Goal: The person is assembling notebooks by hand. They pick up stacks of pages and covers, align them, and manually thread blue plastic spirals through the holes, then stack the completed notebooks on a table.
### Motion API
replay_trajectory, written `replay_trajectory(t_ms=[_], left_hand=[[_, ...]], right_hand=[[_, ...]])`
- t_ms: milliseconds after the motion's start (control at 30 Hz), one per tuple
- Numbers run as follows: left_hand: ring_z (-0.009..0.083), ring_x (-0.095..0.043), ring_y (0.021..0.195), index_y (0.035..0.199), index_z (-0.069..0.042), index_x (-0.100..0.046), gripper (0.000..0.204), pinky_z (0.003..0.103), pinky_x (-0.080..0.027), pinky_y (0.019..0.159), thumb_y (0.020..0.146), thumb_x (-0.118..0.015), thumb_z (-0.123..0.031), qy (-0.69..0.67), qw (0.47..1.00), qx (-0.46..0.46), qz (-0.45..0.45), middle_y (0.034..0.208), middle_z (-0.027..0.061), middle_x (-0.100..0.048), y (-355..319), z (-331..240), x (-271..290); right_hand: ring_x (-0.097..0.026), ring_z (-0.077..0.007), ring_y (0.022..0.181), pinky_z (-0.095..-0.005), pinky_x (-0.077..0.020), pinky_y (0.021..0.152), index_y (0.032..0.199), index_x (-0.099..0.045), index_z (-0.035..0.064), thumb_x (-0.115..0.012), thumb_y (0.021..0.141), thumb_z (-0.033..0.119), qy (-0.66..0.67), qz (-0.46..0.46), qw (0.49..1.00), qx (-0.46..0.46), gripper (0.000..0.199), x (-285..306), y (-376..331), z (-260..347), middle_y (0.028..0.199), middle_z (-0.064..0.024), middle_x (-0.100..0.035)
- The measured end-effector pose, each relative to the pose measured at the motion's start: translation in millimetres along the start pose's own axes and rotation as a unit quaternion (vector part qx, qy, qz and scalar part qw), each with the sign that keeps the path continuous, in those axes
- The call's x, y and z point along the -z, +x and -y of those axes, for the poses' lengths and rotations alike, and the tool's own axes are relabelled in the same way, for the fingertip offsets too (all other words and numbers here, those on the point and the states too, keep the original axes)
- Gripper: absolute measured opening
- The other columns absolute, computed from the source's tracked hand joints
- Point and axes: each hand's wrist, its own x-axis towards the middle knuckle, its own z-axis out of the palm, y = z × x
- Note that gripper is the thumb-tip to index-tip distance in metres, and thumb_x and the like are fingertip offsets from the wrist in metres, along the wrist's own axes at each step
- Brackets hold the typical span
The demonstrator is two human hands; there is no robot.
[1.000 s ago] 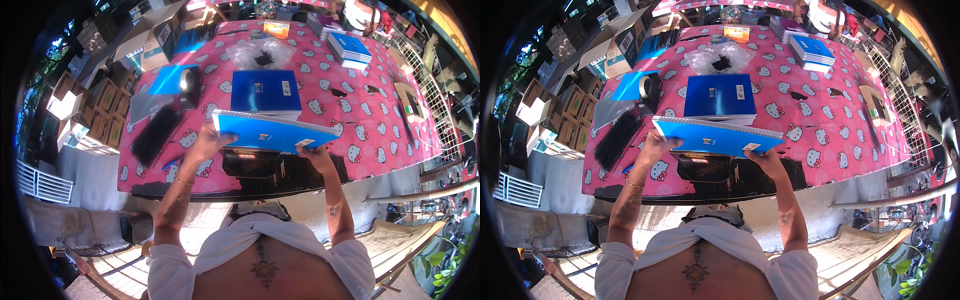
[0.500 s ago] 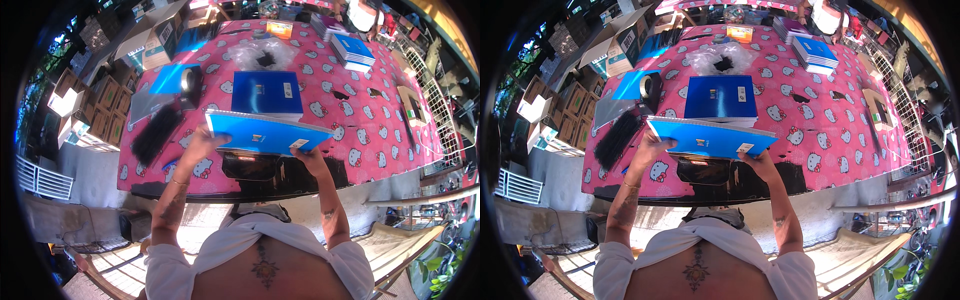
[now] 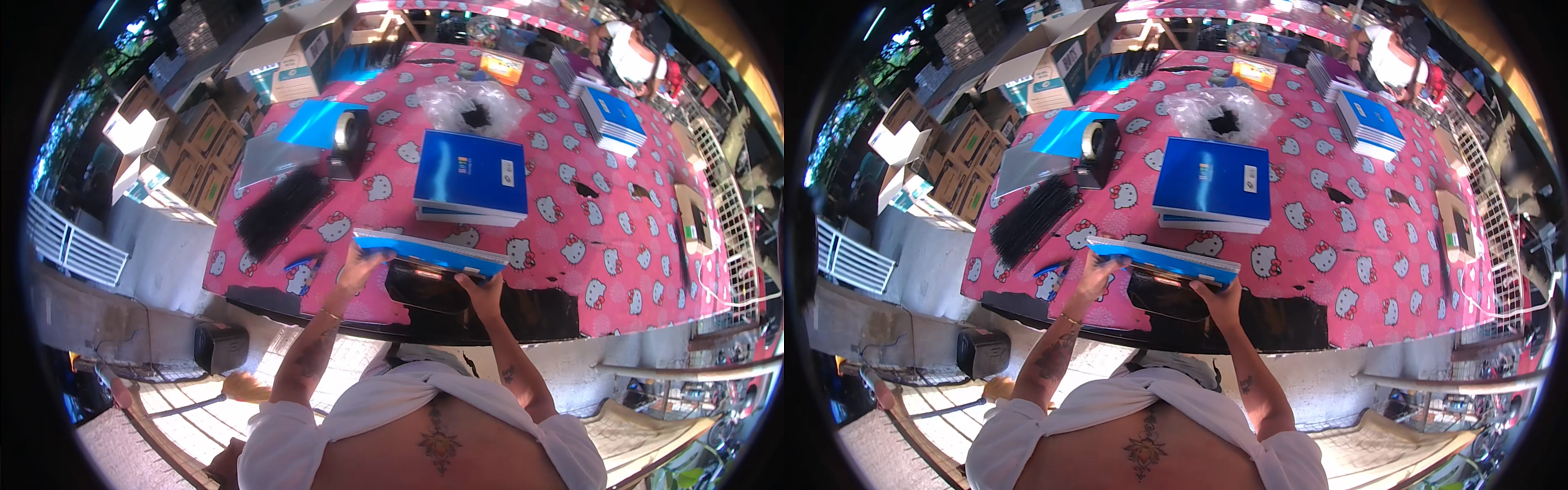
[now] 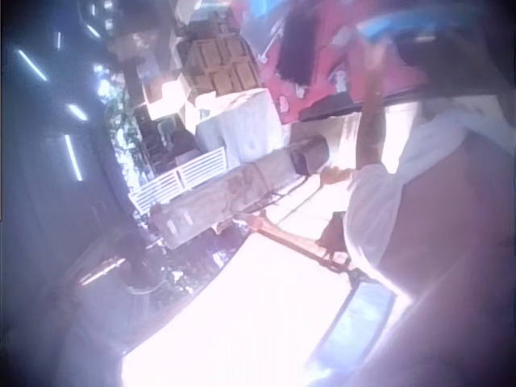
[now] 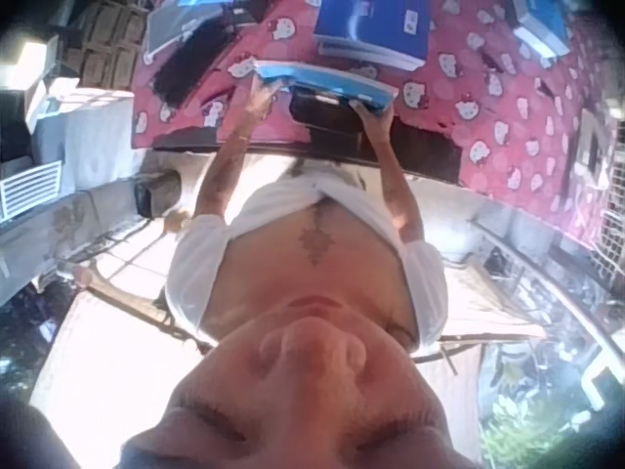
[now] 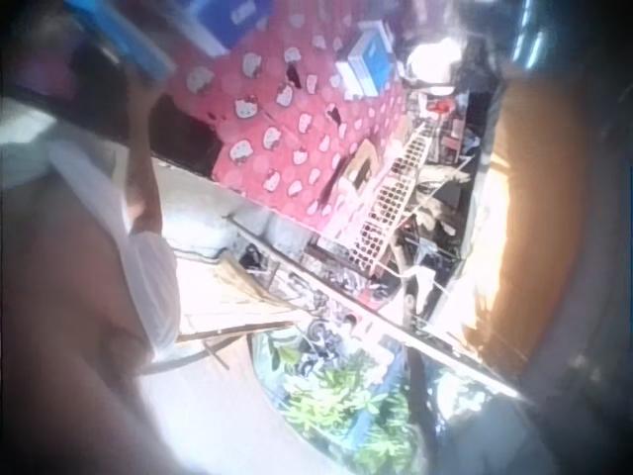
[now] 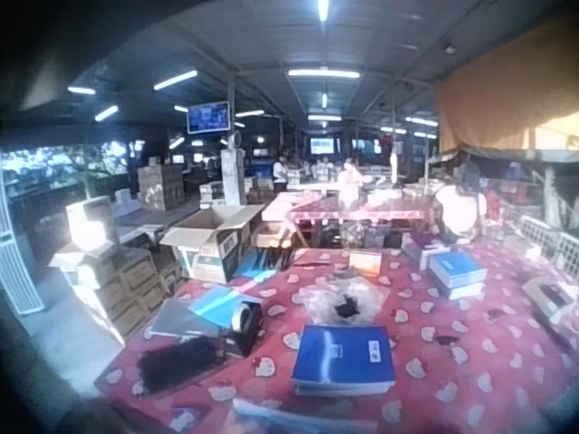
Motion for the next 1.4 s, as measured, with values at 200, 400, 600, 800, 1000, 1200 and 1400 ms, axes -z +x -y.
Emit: replay_trajectory(t_ms=[200, 400, 600, 800, 1000, 1200, 1400], left_hand=[[0.0214, -0.056, 0.121, 0.142, -0.006, -0.047, 0.062, 0.04, -0.044, 0.103, 0.085, -0.069, -0.016, 0.148, 0.955, 0.134, 0.219, 0.136, 0.0121, -0.056, 15.5, -76.1, 20.1], [0.038, -0.065, 0.107, 0.114, -0.003, -0.069, 0.035, 0.043, -0.052, 0.091, 0.089, -0.063, -0.028, 0.507, 0.812, -0.089, -0.274, 0.112, 0.0229, -0.068, 127.8, -138.7, 258.5], [0.0427, -0.064, 0.102, 0.106, -0.01, -0.072, 0.03, 0.05, -0.051, 0.089, 0.088, -0.062, -0.032, 0.656, 0.718, -0.004, -0.231, 0.112, 0.0218, -0.067, 170.3, -114.2, 316.9], [0.0413, -0.064, 0.103, 0.1, -0.005, -0.07, 0.033, 0.051, -0.051, 0.088, 0.09, -0.062, -0.035, 0.648, 0.739, 0.018, -0.183, 0.113, 0.0227, -0.066, 164.1, -82.8, 309.8], [0.044, -0.064, 0.099, 0.106, -0.003, -0.065, 0.028, 0.054, -0.05, 0.085, 0.092, -0.058, -0.025, 0.631, 0.773, 0.072, -0.012, 0.098, 0.0244, -0.068, 164.6, -94.4, 316.7], [0.0426, -0.064, 0.095, 0.125, -0.007, -0.05, 0.032, 0.052, -0.053, 0.073, 0.094, -0.053, -0.015, 0.703, 0.686, 0.094, -0.162, 0.1, 0.0214, -0.065, 145.3, -123.2, 253.1], [0.034, -0.064, 0.081, 0.103, -0.009, -0.062, 0.014, 0.046, -0.055, 0.064, 0.094, -0.06, -0.019, 0.73, 0.596, -0.265, -0.204, 0.084, 0.0111, -0.061, 70.2, -156.3, 161.5]], right_hand=[[-0.06, -0.0135, 0.087, -0.0298, -0.0488, 0.082, 0.104, -0.062, 0.0021, -0.084, 0.071, 0.009, 0.028, -0.013, 0.998, -0.053, 0.04, 26.5, -1.9, -11.5, 0.096, -0.0021, -0.064], [-0.056, -0.0122, 0.09, -0.0296, -0.0469, 0.083, 0.112, -0.057, 0.0054, -0.083, 0.071, 0.008, 0.036, 0.004, 0.995, -0.088, 0.049, 32.2, -8.1, -29.3, 0.097, -0.0008, -0.06], [-0.052, -0.0087, 0.078, -0.0247, -0.0444, 0.074, 0.109, -0.059, 0.0057, -0.088, 0.067, 0.007, 0.035, -0.057, 0.995, -0.073, 0.052, 29.2, -13.7, -19.9, 0.087, 0.0025, -0.056], [-0.05, -0.0086, 0.087, -0.0258, -0.0419, 0.084, 0.119, -0.055, 0.0059, -0.081, 0.075, 0.005, 0.041, -0.008, 0.996, -0.074, 0.052, 30.1, -14.3, -15.2, 0.095, 0.0032, -0.056], [-0.044, -0.0079, 0.08, -0.025, -0.0387, 0.083, 0.12, -0.056, 0.0064, -0.082, 0.073, 0.004, 0.062, -0.014, 0.995, -0.074, 0.054, 40.3, -17.0, -25.9, 0.091, 0.0058, -0.051], [-0.053, -0.0119, 0.099, -0.0302, -0.0428, 0.091, 0.126, -0.053, 0.0059, -0.089, 0.073, 0.02, -0.006, -0.035, 0.997, -0.071, 0.066, 54.4, -22.6, -34.6, 0.107, 0.0011, -0.058], [-0.043, -0.0293, 0.132, -0.0435, -0.037, 0.108, 0.144, -0.043, 0.0052, -0.085, 0.076, 0.022, -0.077, -0.072, 0.987, 0.123, 0.082, 14.0, -4.6, 72.6, 0.143, -0.0136, -0.044]])
